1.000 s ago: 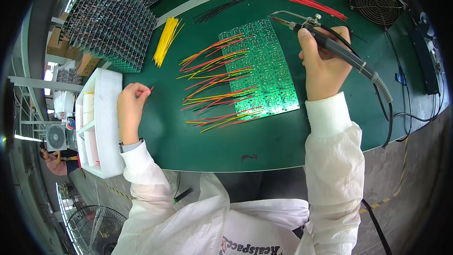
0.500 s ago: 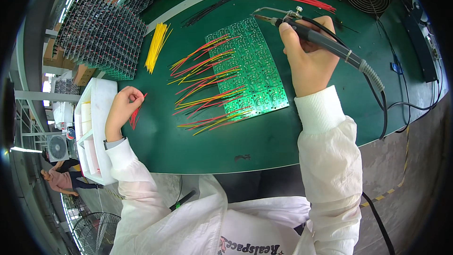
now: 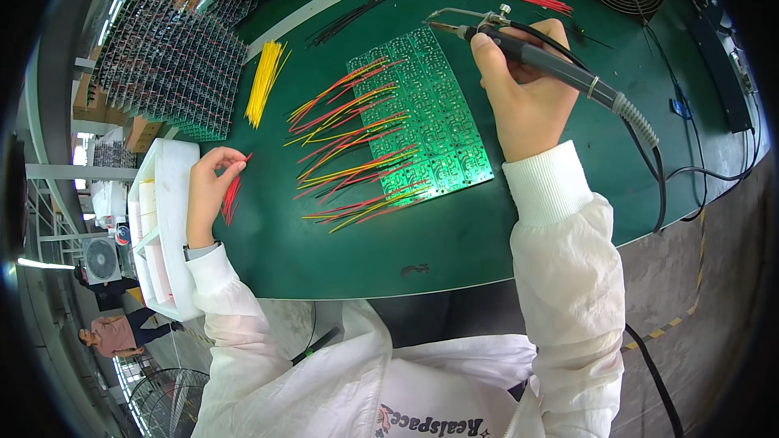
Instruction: The person solders wires to a circuit board panel using a soldering iron, picking up wires by hand and attaching them to the board.
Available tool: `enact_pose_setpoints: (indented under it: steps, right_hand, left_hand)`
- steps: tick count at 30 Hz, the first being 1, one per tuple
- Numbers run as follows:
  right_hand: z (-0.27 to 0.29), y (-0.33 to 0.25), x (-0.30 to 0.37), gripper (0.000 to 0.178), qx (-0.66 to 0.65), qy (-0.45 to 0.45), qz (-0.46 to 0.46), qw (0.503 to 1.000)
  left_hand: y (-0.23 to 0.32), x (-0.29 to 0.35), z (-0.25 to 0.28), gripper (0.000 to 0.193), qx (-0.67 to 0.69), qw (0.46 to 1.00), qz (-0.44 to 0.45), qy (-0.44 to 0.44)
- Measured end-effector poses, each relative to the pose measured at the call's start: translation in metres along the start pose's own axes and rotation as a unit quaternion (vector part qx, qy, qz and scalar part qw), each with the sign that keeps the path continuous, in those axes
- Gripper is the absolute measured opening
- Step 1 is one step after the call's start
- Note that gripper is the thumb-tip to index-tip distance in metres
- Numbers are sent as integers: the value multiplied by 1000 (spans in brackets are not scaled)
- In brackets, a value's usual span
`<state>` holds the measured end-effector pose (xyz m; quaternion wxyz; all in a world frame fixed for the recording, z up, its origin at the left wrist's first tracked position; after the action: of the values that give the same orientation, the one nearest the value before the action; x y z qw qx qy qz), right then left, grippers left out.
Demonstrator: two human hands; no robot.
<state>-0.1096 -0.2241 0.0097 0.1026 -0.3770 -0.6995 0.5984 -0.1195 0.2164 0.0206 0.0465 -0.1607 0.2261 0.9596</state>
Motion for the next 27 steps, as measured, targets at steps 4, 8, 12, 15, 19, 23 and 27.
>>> enact_pose_setpoints:
  steps: [4,8,12,15,19,23,27]
  right_hand:
    - [0,0,0,29,-7,4,-2,1000]
    - [2,-2,1,29,3,5,-7,1000]
    - [10,-7,12,29,11,-1,-19,1000]
    - [19,-14,25,29,7,1,-8,1000]
    - [31,-18,32,28,28,0,-21,999]
    - [29,-20,35,24,30,-2,-2,1000]
    - [27,-20,36,26,48,-15,0,999]
  left_hand:
    - [10,-3,7,9,-10,999,2,36]
    - [46,-2,6,8,55,994,62,72]
    - [149,7,-24,8,165,978,-93,83]
    - [203,-3,-57,10,146,965,-166,143]
    - [225,-18,-88,6,113,958,-197,173]
    - [222,-18,-105,7,90,965,-191,158]
    - [219,-17,-110,8,80,963,-184,179]
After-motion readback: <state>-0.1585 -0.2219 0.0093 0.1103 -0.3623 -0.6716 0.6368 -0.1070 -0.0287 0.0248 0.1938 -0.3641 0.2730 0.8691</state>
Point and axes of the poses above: each hand's wrist, its own x-axis away from the middle knuckle, its own z-axis out of the back of the hand, y = z × x, the point moved 8 cm from there along -x, towards the middle knuckle, and after that the axes turned 14 degrees about y, right-handed, at the moved point
